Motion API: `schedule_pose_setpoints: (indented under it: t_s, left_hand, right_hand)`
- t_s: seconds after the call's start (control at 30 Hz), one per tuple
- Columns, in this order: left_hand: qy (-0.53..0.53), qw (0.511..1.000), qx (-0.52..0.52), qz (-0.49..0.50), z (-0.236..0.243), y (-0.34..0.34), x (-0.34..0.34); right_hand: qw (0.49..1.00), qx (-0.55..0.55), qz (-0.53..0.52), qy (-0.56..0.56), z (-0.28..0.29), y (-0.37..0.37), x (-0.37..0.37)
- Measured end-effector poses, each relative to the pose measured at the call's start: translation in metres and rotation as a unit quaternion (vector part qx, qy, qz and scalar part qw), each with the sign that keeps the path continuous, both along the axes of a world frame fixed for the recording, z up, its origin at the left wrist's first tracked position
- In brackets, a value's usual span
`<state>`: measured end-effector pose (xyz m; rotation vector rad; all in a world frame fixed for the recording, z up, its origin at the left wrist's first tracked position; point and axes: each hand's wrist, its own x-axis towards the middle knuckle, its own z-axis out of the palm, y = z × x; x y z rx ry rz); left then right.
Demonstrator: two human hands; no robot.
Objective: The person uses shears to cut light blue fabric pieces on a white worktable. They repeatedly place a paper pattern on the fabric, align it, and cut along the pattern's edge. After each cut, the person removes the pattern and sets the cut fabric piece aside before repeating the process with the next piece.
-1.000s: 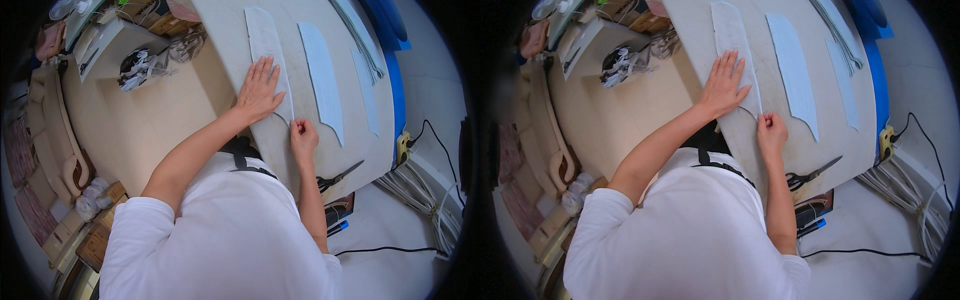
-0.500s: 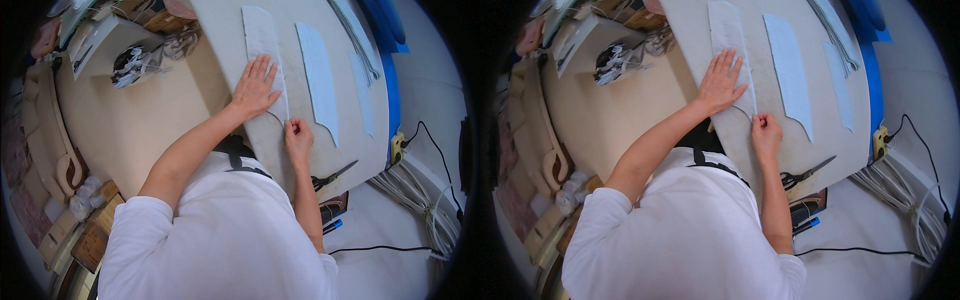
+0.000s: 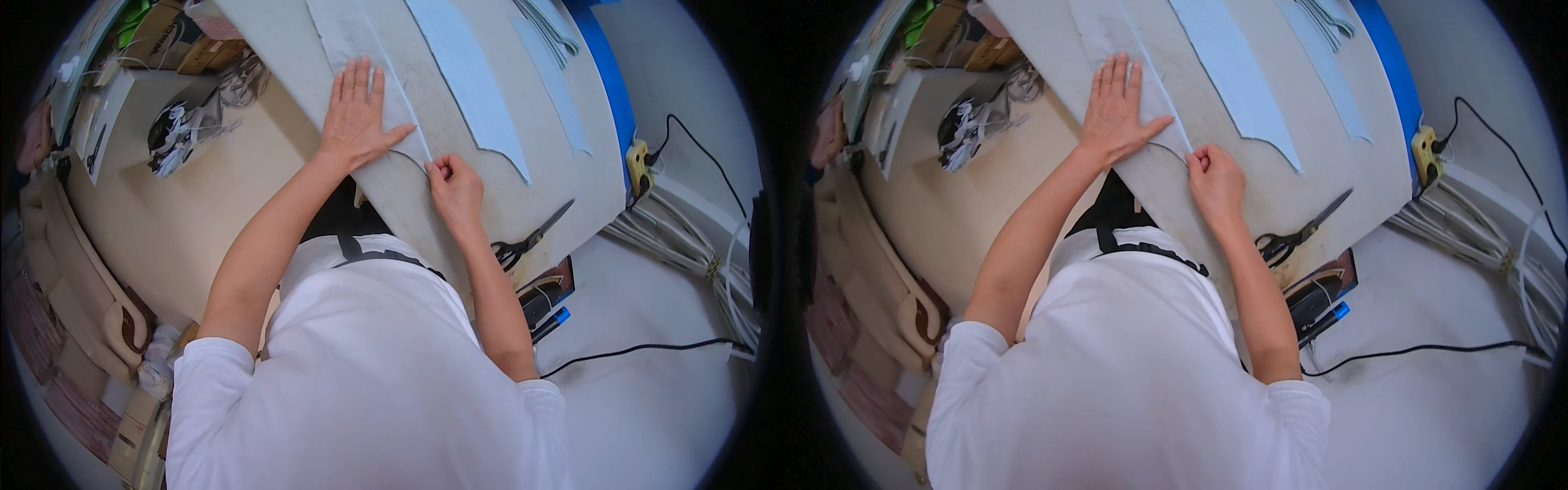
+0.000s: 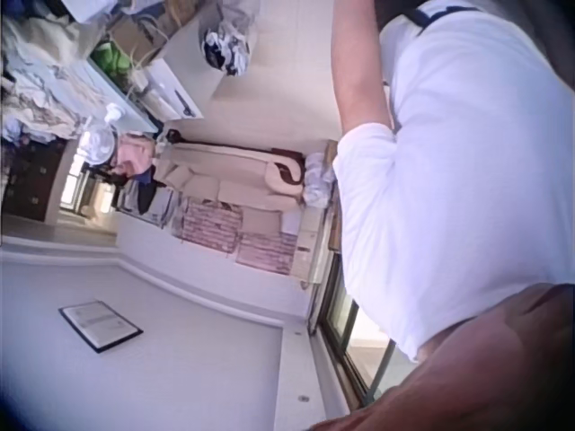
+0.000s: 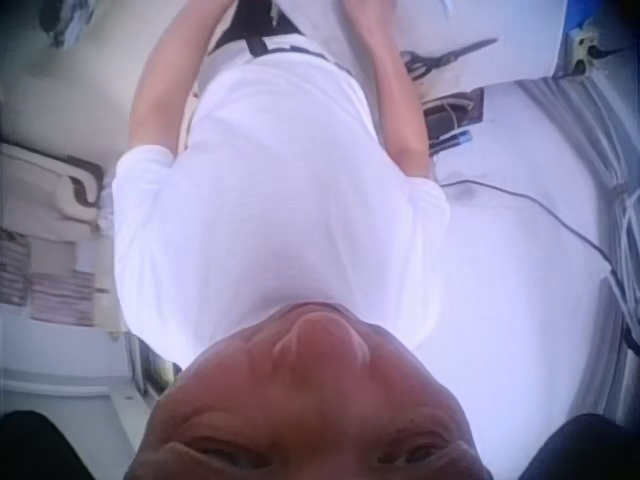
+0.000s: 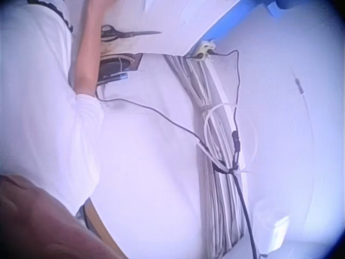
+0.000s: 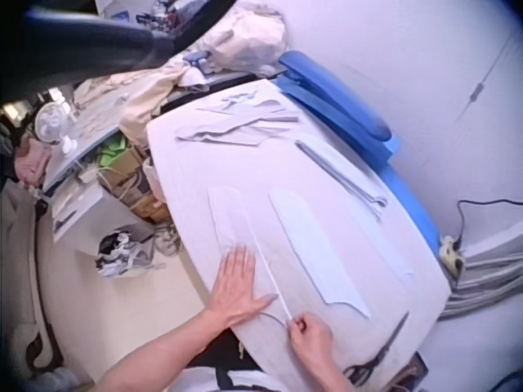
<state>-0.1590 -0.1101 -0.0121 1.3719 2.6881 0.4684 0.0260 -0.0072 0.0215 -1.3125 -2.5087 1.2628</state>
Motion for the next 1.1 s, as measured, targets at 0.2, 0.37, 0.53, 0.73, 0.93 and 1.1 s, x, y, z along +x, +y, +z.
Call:
schedule_pose_setpoints:
  t_s: [0.2,0.37,0.53,0.73,0.93,1.1]
  left_hand:
    - [0.0,0.998,-0.056,-0.012,0.008,0.004,-0.002]
    - [0.02,0.998,-0.045,-0.028,0.004,0.005,-0.002]
    - [0.032,0.999,-0.026,-0.022,0.003,-0.002,-0.002]
    - [0.04,0.998,-0.021,-0.034,-0.003,0.002,-0.002]
    - [0.032,0.999,-0.022,-0.031,0.001,0.002,-0.003]
    - [0.056,0.998,-0.006,-0.032,0.01,0.0,-0.001]
  right_hand:
    - [1.0,0.02,0.005,-0.001,-0.001,0.0,0.006]
    - [0.997,0.048,-0.06,-0.005,0.02,0.002,0.039]
    - [0.979,0.163,-0.113,-0.043,0.029,0.0,0.137]
    - [0.963,0.226,-0.121,-0.085,0.018,-0.022,0.167]
    - [0.944,0.238,-0.191,-0.126,0.008,-0.018,0.188]
    - [0.942,0.154,-0.282,-0.095,0.0,-0.015,0.19]
